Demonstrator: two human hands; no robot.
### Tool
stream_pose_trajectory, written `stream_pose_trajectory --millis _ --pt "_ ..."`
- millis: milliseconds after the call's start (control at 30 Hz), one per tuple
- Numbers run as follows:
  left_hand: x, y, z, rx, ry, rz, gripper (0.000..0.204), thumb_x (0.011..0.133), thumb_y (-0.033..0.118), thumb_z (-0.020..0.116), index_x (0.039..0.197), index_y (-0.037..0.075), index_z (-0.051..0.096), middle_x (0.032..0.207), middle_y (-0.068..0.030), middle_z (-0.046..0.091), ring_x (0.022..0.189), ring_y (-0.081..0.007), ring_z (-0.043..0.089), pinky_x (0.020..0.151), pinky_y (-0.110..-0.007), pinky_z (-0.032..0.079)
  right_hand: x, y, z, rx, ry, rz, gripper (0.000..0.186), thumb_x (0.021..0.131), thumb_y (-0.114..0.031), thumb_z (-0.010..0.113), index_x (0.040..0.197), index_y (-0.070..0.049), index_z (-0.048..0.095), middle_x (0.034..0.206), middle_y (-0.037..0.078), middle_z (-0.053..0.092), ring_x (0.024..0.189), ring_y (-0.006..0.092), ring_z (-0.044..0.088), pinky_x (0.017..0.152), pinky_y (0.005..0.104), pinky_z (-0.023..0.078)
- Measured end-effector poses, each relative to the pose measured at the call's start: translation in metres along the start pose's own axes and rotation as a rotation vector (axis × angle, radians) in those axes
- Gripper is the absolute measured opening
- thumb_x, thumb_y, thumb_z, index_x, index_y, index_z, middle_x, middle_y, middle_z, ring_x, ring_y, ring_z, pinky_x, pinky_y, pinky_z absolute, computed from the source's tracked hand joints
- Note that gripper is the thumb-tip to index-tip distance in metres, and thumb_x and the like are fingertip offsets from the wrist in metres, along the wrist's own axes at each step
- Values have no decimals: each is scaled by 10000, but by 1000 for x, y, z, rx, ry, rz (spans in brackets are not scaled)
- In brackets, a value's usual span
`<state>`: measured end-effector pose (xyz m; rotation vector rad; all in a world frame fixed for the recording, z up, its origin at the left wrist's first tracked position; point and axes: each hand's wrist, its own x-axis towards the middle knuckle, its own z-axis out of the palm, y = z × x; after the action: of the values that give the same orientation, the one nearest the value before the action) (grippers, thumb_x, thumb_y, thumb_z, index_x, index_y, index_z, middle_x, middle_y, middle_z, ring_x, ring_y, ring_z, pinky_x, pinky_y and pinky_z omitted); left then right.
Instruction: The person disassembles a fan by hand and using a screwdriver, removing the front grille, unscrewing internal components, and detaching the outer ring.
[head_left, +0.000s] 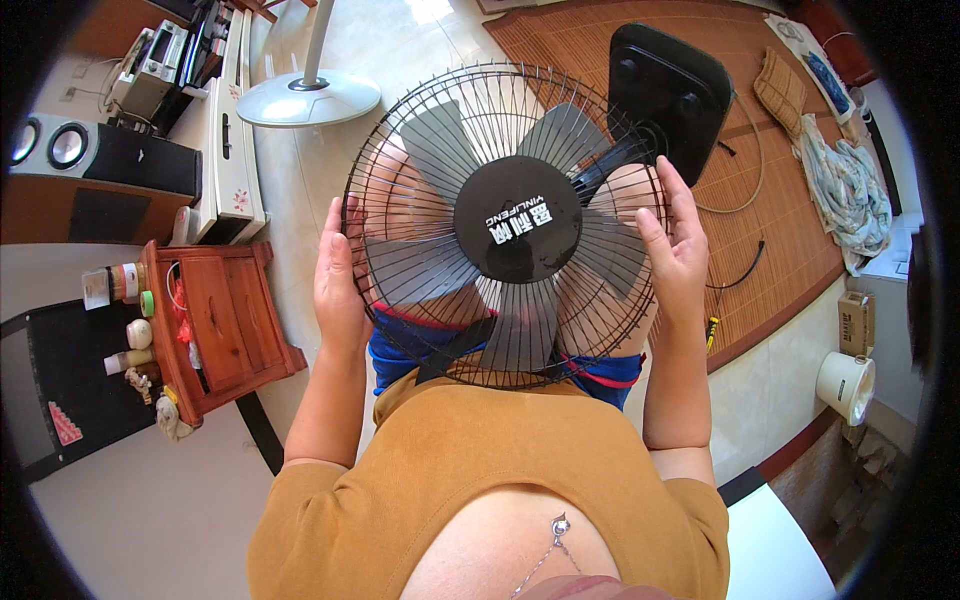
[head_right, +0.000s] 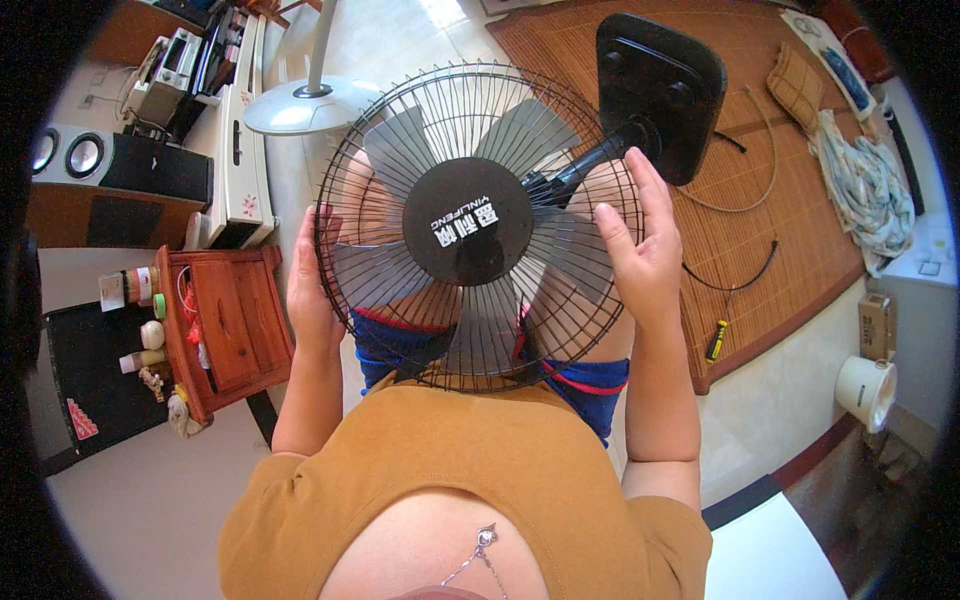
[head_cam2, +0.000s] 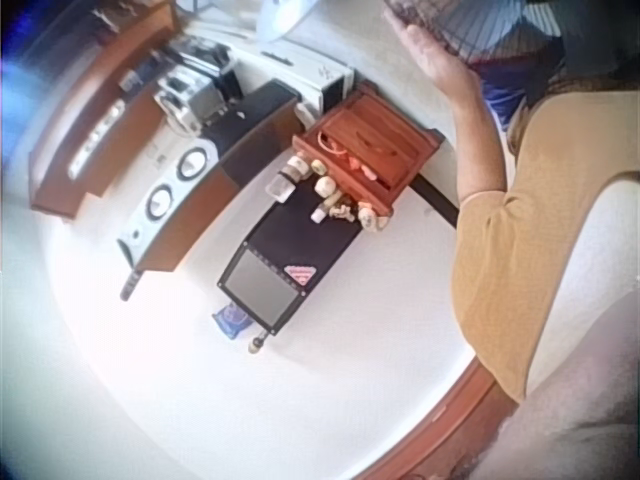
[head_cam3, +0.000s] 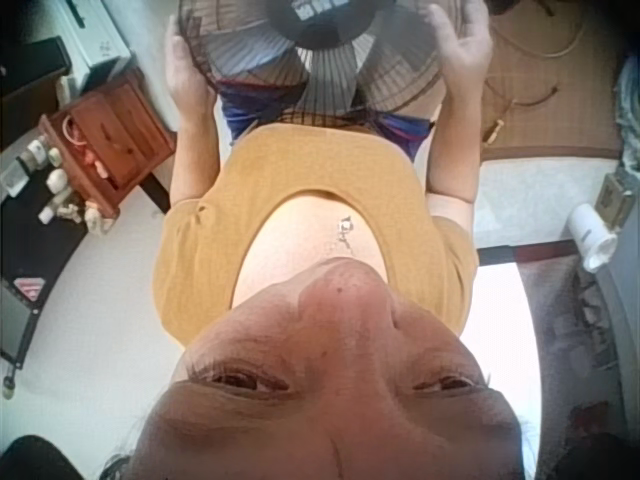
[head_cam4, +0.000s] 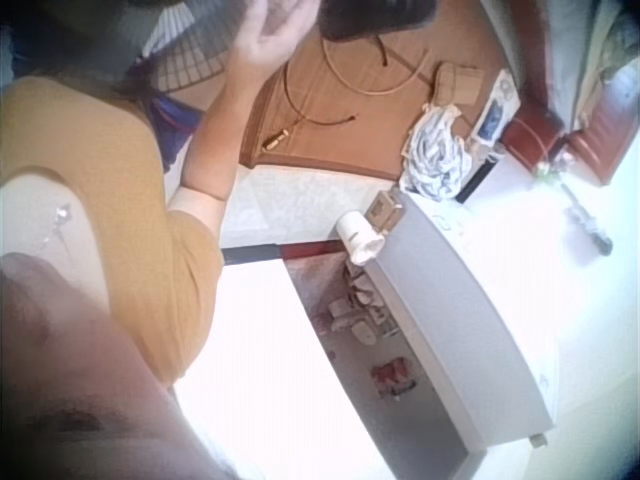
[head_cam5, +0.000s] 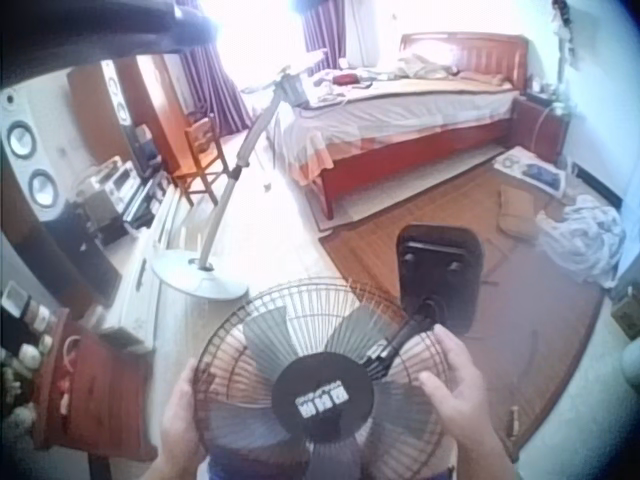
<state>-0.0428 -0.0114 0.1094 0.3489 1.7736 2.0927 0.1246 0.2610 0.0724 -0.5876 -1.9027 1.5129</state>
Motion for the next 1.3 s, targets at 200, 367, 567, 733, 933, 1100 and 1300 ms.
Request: stream_pose_trajectory --millis 200,367,567,733,933,1100,1300 --pt "5 -7 -11 144 -85 44 636 987 397 337 1418 -48 193 1427 -155 326 1300 -234 349 1077 -351 258 1 12 -3 -57 -14 -10 514 850 -126 578 1306 54 424 1331 178 442 1229 255 430 1039 333 304" --pt "4 -3 -14 199 -88 83 596 985 346 360 1412 -46 221 1425 -144 335 1295 -218 352 1074 -336 257 2 1 -1 19 -25 8 521 845 -112 583 1313 50 419 1336 165 441 1220 243 440 1032 327 315" --pt "4 -1 -13 228 -97 109 551 983 285 387 1404 -44 254 1423 -131 345 1290 -199 355 1070 -317 255 1 2 -2 28 -18 -11 514 848 -125 586 1306 47 430 1331 168 450 1217 240 445 1025 327 326" --pt "6 -3 -15 268 -67 148 516 981 234 410 1397 -43 281 1421 -120 353 1285 -183 357 1067 -302 253 3 -1 0 -98 -39 -23 506 861 -157 564 1305 48 430 1341 183 441 1243 267 420 1048 343 293" --pt "8 -3 -9 237 -46 160 472 974 152 427 1388 -42 311 1400 -109 386 1260 -158 381 1055 -283 268 0 -5 -2 -105 -16 21 505 863 -141 566 1308 51 425 1353 183 429 1257 267 405 1058 347 278" --pt "4 1 -6 198 -16 145 451 979 147 402 1381 -40 322 1372 -122 415 1220 -163 434 1041 -281 303 4 -22 3 82 -3 128 494 868 -96 561 1319 45 416 1357 165 425 1221 232 439 1033 324 318" --pt "4 14 7 232 -23 131 452 983 160 388 1384 -38 318 1362 -134 420 1220 -185 435 1036 -289 306 2 -9 2 68 1 63 490 878 -102 561 1323 39 412 1337 158 443 1177 215 474 1000 309 355"
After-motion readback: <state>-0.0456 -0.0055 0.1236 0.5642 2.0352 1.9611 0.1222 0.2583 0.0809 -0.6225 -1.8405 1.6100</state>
